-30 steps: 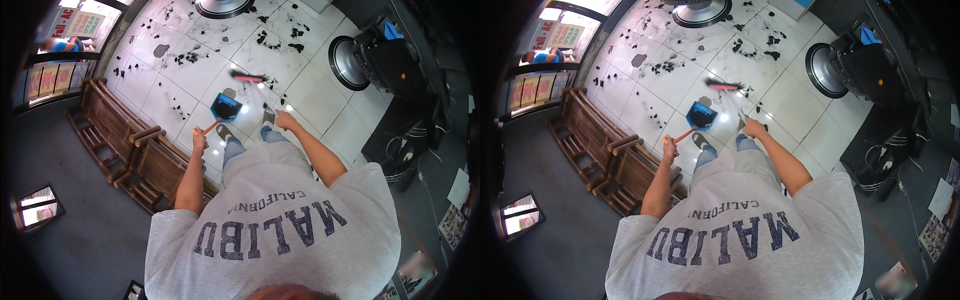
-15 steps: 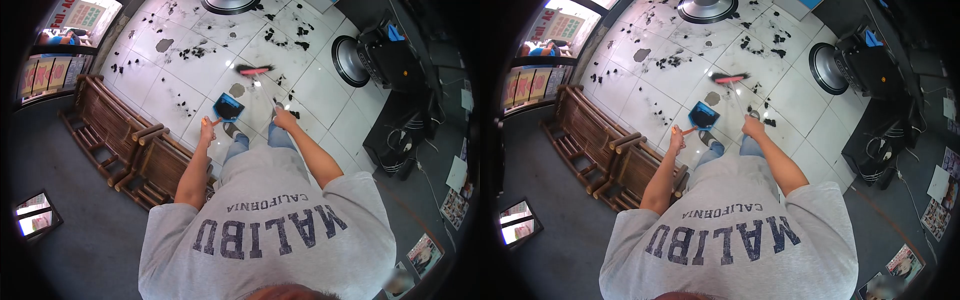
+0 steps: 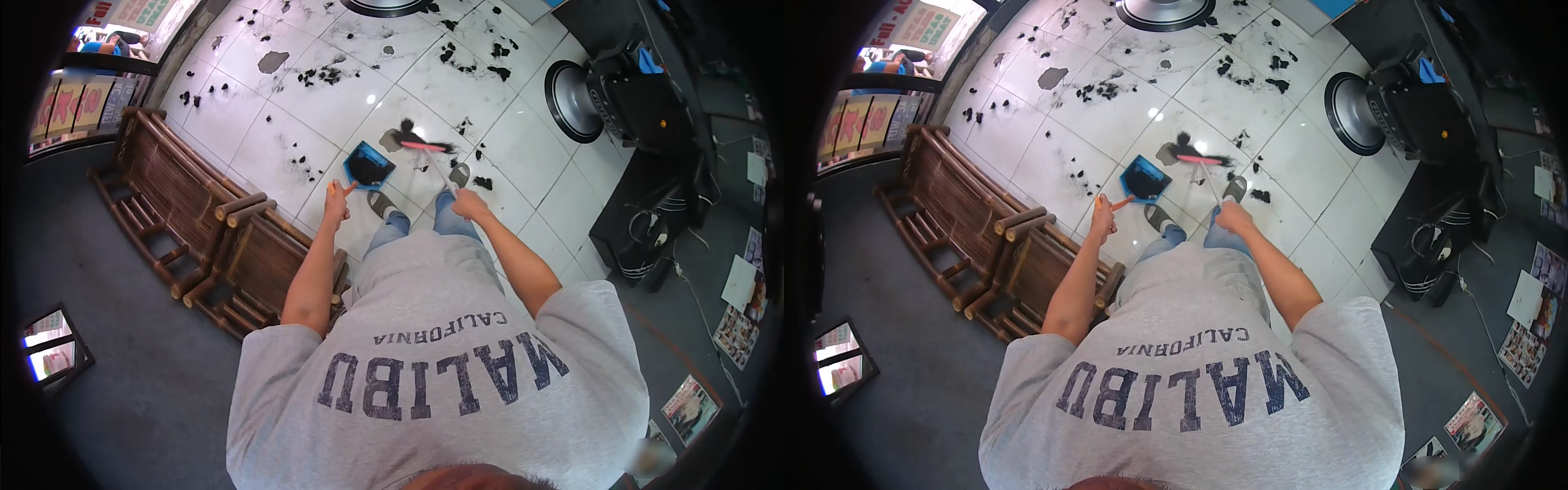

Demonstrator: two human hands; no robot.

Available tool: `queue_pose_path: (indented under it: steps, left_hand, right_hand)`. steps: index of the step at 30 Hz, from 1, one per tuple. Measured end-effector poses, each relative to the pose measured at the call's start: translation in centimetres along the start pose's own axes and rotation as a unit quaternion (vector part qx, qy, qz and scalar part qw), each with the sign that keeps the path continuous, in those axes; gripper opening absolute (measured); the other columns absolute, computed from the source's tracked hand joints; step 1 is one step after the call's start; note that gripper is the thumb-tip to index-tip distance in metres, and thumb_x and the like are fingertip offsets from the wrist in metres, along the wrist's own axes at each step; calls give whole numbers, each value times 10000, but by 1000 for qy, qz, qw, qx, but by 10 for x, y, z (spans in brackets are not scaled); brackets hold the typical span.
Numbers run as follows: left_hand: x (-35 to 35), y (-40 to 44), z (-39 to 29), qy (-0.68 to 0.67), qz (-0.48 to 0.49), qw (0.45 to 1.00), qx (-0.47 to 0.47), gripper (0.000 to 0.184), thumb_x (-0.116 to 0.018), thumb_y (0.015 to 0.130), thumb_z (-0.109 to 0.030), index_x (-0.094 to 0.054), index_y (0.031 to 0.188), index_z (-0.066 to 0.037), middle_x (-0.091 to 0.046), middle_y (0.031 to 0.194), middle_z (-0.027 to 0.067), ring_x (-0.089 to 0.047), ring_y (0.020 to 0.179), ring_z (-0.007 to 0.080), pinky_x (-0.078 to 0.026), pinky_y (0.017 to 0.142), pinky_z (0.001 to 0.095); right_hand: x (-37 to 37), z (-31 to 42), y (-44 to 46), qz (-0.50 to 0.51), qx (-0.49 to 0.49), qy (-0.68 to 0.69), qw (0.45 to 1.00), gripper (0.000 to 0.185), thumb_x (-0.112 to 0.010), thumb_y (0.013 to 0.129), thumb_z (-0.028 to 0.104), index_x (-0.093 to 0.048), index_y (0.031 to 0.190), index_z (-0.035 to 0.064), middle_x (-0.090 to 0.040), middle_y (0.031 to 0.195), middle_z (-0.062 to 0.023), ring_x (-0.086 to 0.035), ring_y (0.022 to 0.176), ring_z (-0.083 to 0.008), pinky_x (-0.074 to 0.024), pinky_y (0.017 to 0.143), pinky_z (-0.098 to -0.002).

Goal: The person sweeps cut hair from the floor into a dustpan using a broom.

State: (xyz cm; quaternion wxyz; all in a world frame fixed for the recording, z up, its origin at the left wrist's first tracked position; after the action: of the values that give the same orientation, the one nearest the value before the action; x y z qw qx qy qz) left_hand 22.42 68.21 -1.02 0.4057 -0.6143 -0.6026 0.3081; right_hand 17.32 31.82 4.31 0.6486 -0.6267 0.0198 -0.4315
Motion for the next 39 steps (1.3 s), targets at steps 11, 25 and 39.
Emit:
queue_pose_path:
  steps: [11,25,39]
  left_hand:
    - [5,11,-26,45,15,999,4,543,-274,993,-552,-299,1324,-123,-656,1159,34,-378,420,112,-363,368,249]
    - [-22,47,-25,141,4,990,-30,482,-236,999,-555,-364,1128,-109,-705,1066,58,-305,418,82,-333,360,221]
    - [-40,12,-24,127,104,986,35,557,-230,993,-562,-260,1400,-183,-613,1248,-32,-343,446,96,-353,377,220]
  right_hand:
    - [29,-26,-29,49,-61,372,925,494,-557,846,99,-520,1337,58,-415,541,4,-343,351,-96,-263,339,-284]
    - [-63,14,-31,65,-136,575,804,479,-551,851,93,-518,1329,107,-443,628,-24,-396,413,-123,-269,384,-323]
    - [29,-92,52,-100,-78,369,921,224,-556,821,104,-599,1030,35,-482,597,-46,-440,420,-133,-286,340,-302]
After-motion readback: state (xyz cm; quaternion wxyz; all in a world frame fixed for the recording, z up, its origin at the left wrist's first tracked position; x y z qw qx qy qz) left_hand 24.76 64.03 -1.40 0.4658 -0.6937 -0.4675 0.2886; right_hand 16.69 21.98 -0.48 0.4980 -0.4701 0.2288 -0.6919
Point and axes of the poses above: each hand's wrist, its own y-axis towards the middle knuckle, its own x-axis out of the back of the hand, z = x × y, the point moved 5 cm from there along y, towards the middle knuckle
